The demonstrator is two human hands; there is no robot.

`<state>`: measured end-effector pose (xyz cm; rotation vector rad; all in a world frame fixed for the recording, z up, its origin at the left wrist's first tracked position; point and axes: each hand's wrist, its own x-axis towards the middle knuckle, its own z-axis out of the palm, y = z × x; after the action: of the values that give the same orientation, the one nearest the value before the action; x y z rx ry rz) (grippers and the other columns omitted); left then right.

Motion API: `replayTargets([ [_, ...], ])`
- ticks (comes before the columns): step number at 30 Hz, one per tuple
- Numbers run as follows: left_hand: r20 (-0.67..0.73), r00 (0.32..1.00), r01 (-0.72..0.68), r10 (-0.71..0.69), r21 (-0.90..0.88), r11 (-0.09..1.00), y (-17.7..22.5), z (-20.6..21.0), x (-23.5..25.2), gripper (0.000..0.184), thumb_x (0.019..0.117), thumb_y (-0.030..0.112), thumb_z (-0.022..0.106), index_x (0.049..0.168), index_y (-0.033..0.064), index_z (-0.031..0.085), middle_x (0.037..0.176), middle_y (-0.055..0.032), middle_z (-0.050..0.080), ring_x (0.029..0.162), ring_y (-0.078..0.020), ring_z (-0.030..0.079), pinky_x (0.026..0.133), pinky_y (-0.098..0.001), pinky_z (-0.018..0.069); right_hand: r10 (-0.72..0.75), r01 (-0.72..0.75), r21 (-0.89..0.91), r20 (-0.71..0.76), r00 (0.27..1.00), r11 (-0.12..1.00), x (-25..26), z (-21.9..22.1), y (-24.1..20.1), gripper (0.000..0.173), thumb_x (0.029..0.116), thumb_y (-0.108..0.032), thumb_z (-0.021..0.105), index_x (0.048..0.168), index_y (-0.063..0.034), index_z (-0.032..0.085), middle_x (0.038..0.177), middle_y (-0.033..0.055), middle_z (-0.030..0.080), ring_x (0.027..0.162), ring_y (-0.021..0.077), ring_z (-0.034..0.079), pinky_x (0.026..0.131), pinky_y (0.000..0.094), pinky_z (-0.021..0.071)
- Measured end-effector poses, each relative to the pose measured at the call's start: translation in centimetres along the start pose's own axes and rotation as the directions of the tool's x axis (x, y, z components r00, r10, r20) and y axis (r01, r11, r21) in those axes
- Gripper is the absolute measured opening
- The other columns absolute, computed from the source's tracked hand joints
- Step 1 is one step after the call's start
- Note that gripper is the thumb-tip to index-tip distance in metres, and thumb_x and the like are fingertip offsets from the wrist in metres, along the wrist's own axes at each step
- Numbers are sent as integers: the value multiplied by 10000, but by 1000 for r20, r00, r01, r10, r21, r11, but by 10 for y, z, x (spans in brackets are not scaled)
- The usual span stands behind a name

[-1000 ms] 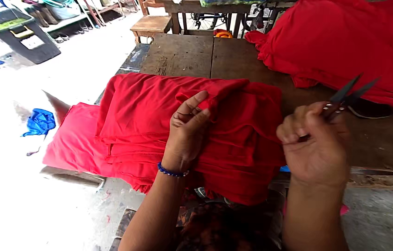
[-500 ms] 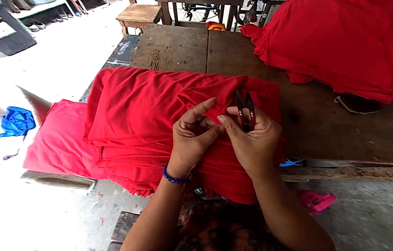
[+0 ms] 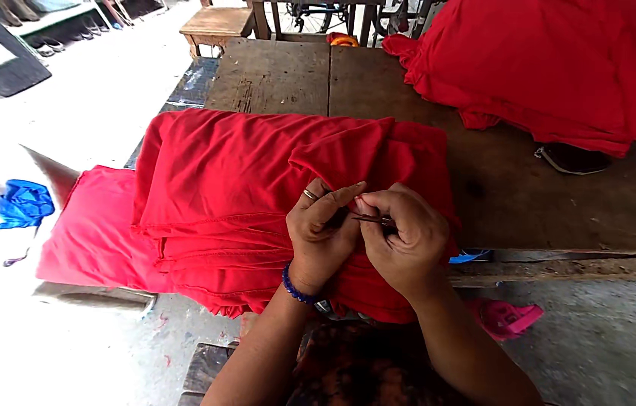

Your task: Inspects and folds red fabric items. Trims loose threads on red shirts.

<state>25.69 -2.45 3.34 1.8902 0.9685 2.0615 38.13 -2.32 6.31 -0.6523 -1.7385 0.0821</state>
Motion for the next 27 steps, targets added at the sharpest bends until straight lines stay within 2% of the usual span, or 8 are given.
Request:
replayTargets([
  [3, -50, 993, 100, -104, -84, 991, 1, -2, 1, 125, 908, -24, 680, 1015, -42, 743, 954, -40, 681, 875, -33, 634, 790, -171, 539, 54, -64, 135, 78, 995, 989, 4, -4, -2, 121, 909, 5, 662, 992, 88, 694, 790, 72, 629, 704, 33, 584, 641, 123, 495],
  [6, -31, 947, 291, -318, -328, 899, 2, -10, 4, 103, 997, 50, 641, 1060, 74, 719, 982, 20, 712, 843, -37, 672, 751, -209, 579, 177, -249, 268, 265, 948, 931, 7, -18, 3, 354, 1046, -175, 526, 1312, 57, 558, 863, 6, 525, 695, -1, 475, 617, 131, 422],
  [8, -3, 922, 347, -388, -441, 827, 2, -13, 5, 101, 1022, 83, 609, 1058, 122, 695, 955, 35, 692, 813, -30, 655, 730, -200, 567, 210, -287, 245, 299, 931, 926, 7, -24, 11, 374, 1109, -265, 415, 1263, 17, 607, 894, -6, 497, 728, 1, 468, 633, 136, 400],
  [12, 28, 905, 375, -425, -523, 765, 0, -15, 5, 83, 1030, 89, 595, 1056, 127, 664, 911, 30, 665, 791, -38, 644, 741, -217, 568, 248, -290, 143, 256, 935, 946, 1, -27, 20, 213, 1060, -197, 557, 1090, -15, 663, 970, 8, 533, 841, 4, 538, 706, 111, 462],
  [15, 44, 907, 380, -419, -515, 768, -2, -16, 4, 70, 1041, 110, 580, 1063, 146, 636, 895, 48, 635, 767, -23, 624, 716, -202, 560, 292, -328, 99, 273, 917, 939, -5, -27, 20, 278, 998, -287, 672, 1127, -41, 679, 966, -1, 553, 847, 23, 548, 711, 145, 469],
  [17, 53, 910, 378, -411, -514, 770, -2, -16, 4, 71, 1047, 111, 567, 1061, 154, 622, 887, 53, 619, 758, -20, 611, 709, -199, 553, 311, -345, 63, 305, 900, 937, -7, -27, 20, 333, 997, -341, 664, 1175, -59, 676, 977, -6, 532, 853, 31, 534, 707, 153, 460],
  [21, 61, 925, 347, -376, -541, 766, -4, -16, 4, 58, 1037, 117, 586, 1041, 173, 597, 890, 61, 607, 768, -20, 609, 721, -209, 559, 279, -288, 0, 248, 928, 958, -11, -22, 19, 306, 1002, -297, 668, 1123, -19, 711, 949, 15, 535, 850, 51, 530, 735, 171, 455],
  [27, 88, 942, 317, -324, -546, 776, -5, -16, 2, 115, 1006, 84, 622, 1012, 181, 561, 870, 60, 585, 753, -17, 594, 693, -194, 542, 235, -211, -129, 219, 947, 969, -11, -13, 14, 290, 1002, -277, 670, 1087, -5, 724, 864, 54, 672, 801, 115, 623, 710, 253, 504],
])
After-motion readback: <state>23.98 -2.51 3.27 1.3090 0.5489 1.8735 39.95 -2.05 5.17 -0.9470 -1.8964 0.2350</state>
